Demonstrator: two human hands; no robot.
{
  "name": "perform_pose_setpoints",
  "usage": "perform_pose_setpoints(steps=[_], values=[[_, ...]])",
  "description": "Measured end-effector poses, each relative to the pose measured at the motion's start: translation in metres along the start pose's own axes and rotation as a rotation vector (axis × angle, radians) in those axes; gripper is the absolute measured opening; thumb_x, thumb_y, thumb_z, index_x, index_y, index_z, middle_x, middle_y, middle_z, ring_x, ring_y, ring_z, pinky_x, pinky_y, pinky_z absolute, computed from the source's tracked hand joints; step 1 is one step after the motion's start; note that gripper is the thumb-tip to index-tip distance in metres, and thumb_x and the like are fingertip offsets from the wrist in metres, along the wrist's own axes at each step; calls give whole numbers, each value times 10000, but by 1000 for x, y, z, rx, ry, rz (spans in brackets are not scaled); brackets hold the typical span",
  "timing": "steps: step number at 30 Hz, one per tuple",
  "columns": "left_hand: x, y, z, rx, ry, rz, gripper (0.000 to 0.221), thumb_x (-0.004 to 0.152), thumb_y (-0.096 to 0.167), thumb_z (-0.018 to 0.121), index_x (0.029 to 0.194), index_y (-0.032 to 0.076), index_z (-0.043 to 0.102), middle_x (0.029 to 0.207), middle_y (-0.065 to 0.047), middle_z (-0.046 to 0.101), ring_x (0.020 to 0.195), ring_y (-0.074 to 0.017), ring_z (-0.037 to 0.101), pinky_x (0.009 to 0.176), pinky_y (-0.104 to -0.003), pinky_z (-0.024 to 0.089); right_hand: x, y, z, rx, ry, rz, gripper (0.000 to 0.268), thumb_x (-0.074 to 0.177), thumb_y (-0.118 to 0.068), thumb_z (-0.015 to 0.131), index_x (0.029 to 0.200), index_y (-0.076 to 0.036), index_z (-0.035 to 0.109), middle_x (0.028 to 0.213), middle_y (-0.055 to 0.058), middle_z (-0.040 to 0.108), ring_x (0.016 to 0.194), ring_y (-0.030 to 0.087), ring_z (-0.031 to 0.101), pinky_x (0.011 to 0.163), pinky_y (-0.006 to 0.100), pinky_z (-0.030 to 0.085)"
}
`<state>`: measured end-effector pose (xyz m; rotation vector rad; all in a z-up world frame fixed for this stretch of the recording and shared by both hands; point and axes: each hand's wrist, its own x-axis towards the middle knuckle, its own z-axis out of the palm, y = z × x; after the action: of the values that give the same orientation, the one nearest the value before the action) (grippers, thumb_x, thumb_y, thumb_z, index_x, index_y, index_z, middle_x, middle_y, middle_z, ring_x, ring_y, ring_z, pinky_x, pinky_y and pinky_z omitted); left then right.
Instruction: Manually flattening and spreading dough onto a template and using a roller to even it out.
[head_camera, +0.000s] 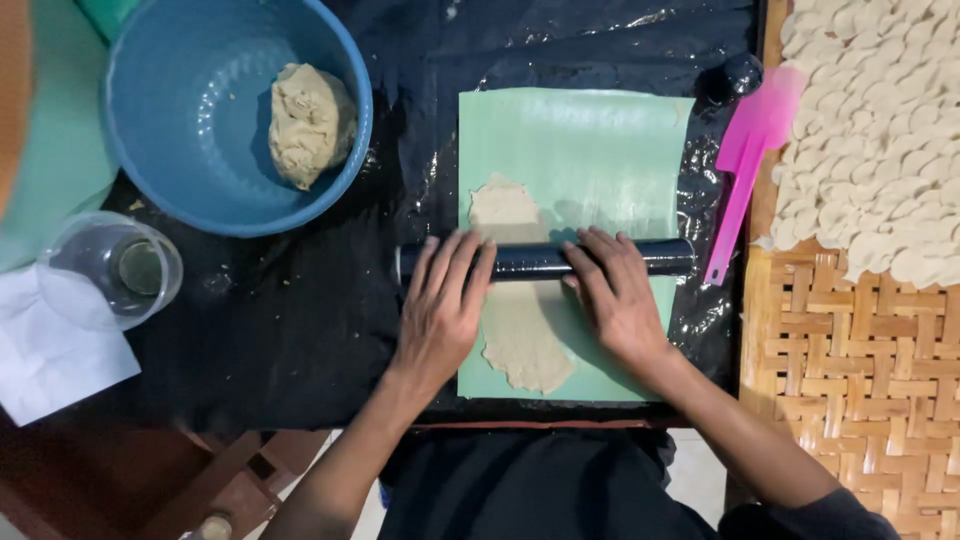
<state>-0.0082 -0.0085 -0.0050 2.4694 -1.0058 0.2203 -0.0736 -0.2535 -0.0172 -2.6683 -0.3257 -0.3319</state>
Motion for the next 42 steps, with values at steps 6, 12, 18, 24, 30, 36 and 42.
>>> perform_pose_setpoints(steps=[6,12,18,24,30,36,42], values=[[35,-8,15,-54,-62,-163,686,1021,293,599,1558,-79,388,1648,-218,358,1553,-355,305,1248,-593,204,33,3,20,-190,-134,89,602,1072,-271,526,1560,56,397,1612,247,439,1503,393,414,1225,567,285],[94,-40,27,68,-129,-189,714,1085,428,500,1584,-62,358,1690,-209,241,1583,-379,175,1255,-650,106,101,21,7,-191,-184,133,645,1107,-390,414,1603,20,365,1664,275,300,1551,431,282,1243,578,215],[153,-71,33,77,-202,-224,754,1091,506,429,1596,-41,310,1682,-265,106,1558,-432,37,1222,-692,41,151,67,18,-127,-166,116,603,1148,-329,383,1633,24,326,1665,334,215,1555,493,208,1251,589,181],[183,-101,57,114,152,-135,676,1145,433,533,1559,-80,382,1651,-265,265,1556,-437,192,1272,-651,117,187,90,25,-135,141,52,411,1189,-230,522,1470,67,558,1578,333,430,1505,485,387,1250,526,346],[166,-85,30,35,277,29,361,1102,275,651,1314,-9,578,1304,-176,571,1256,-352,534,1092,-501,424,200,102,28,-127,316,22,244,1150,-195,614,1233,23,688,1300,222,626,1208,419,594,1012,477,498],[114,-68,17,-9,33,155,540,844,266,789,1309,37,635,1107,-115,602,1073,-301,571,908,-433,457,201,101,17,105,-5,-113,330,962,-342,829,958,-16,776,869,187,678,839,394,664,743,470,521],[112,-54,-2,100,28,264,573,851,288,814,1308,1,623,1117,-118,596,1074,-292,559,897,-429,438,215,124,26,285,-106,-149,255,999,-294,800,981,-45,754,839,144,710,738,335,681,665,420,526]])
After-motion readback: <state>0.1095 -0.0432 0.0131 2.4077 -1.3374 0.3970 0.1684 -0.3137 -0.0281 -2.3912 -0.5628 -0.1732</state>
